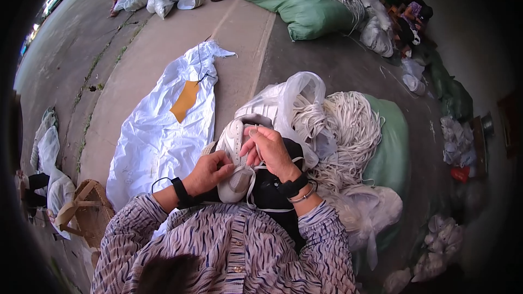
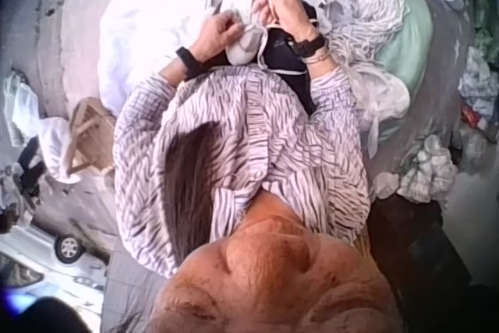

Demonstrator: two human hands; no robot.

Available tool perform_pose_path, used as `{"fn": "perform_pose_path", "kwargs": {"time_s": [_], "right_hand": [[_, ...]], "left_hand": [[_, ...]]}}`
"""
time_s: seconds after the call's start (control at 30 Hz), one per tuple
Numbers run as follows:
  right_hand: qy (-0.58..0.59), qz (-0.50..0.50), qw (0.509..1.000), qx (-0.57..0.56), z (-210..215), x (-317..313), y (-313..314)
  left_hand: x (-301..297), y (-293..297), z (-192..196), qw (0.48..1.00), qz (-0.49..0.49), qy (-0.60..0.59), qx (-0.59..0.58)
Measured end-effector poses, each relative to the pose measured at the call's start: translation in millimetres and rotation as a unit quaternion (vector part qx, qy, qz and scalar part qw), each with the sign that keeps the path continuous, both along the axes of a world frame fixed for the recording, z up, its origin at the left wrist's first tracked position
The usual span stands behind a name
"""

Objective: The recorder is lacing a white sneaker while sitting in an open workspace.

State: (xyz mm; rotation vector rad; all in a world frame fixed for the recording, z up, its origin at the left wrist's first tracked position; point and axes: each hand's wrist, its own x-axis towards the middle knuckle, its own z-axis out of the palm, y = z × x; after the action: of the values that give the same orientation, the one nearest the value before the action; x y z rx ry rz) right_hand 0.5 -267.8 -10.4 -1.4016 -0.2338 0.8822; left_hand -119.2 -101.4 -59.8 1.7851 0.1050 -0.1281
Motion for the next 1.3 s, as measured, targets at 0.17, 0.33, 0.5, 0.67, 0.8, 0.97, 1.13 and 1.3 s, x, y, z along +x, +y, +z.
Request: {"fn": "perform_pose_path", "kwargs": {"time_s": [0.17, 0.33, 0.5, 0.67, 0.8, 0.97, 1.13, 1.3], "right_hand": [[0.002, 0.181, 0.969, -0.169, 5.5, -21.9, -8.8], [0.043, 0.178, 0.975, -0.123, -2.1, -21.2, -17.7], [0.106, 0.168, 0.978, -0.057, -15.2, -17.8, -24.9], [0.117, 0.172, 0.978, -0.031, -18.8, -13.7, -24.5], [0.087, 0.180, 0.980, -0.015, -16.9, -9.8, -22.9], [0.041, 0.216, 0.975, -0.021, -24.4, -13.6, -28.2], [0.023, 0.208, 0.976, -0.062, -26.0, -21.8, -35.1], [-0.005, 0.126, 0.985, -0.121, -18.1, -37.5, -16.2]], "left_hand": [[0.4, 7.4, 3.0, 0.999, -0.026, 0.037, 0.011], [1.0, 3.4, -2.1, 0.997, -0.001, 0.067, -0.049], [2.7, 3.3, -4.3, 0.998, -0.008, 0.053, -0.013], [-0.1, -1.4, 5.2, 0.997, 0.009, 0.032, 0.071], [-3.7, -5.2, 13.3, 0.995, 0.041, 0.025, 0.091], [1.3, -12.8, 20.2, 0.988, 0.045, 0.041, 0.139], [2.4, -6.9, 19.3, 0.965, -0.071, -0.071, 0.244], [5.0, 14.9, -5.2, 0.994, -0.091, -0.031, 0.054]]}}
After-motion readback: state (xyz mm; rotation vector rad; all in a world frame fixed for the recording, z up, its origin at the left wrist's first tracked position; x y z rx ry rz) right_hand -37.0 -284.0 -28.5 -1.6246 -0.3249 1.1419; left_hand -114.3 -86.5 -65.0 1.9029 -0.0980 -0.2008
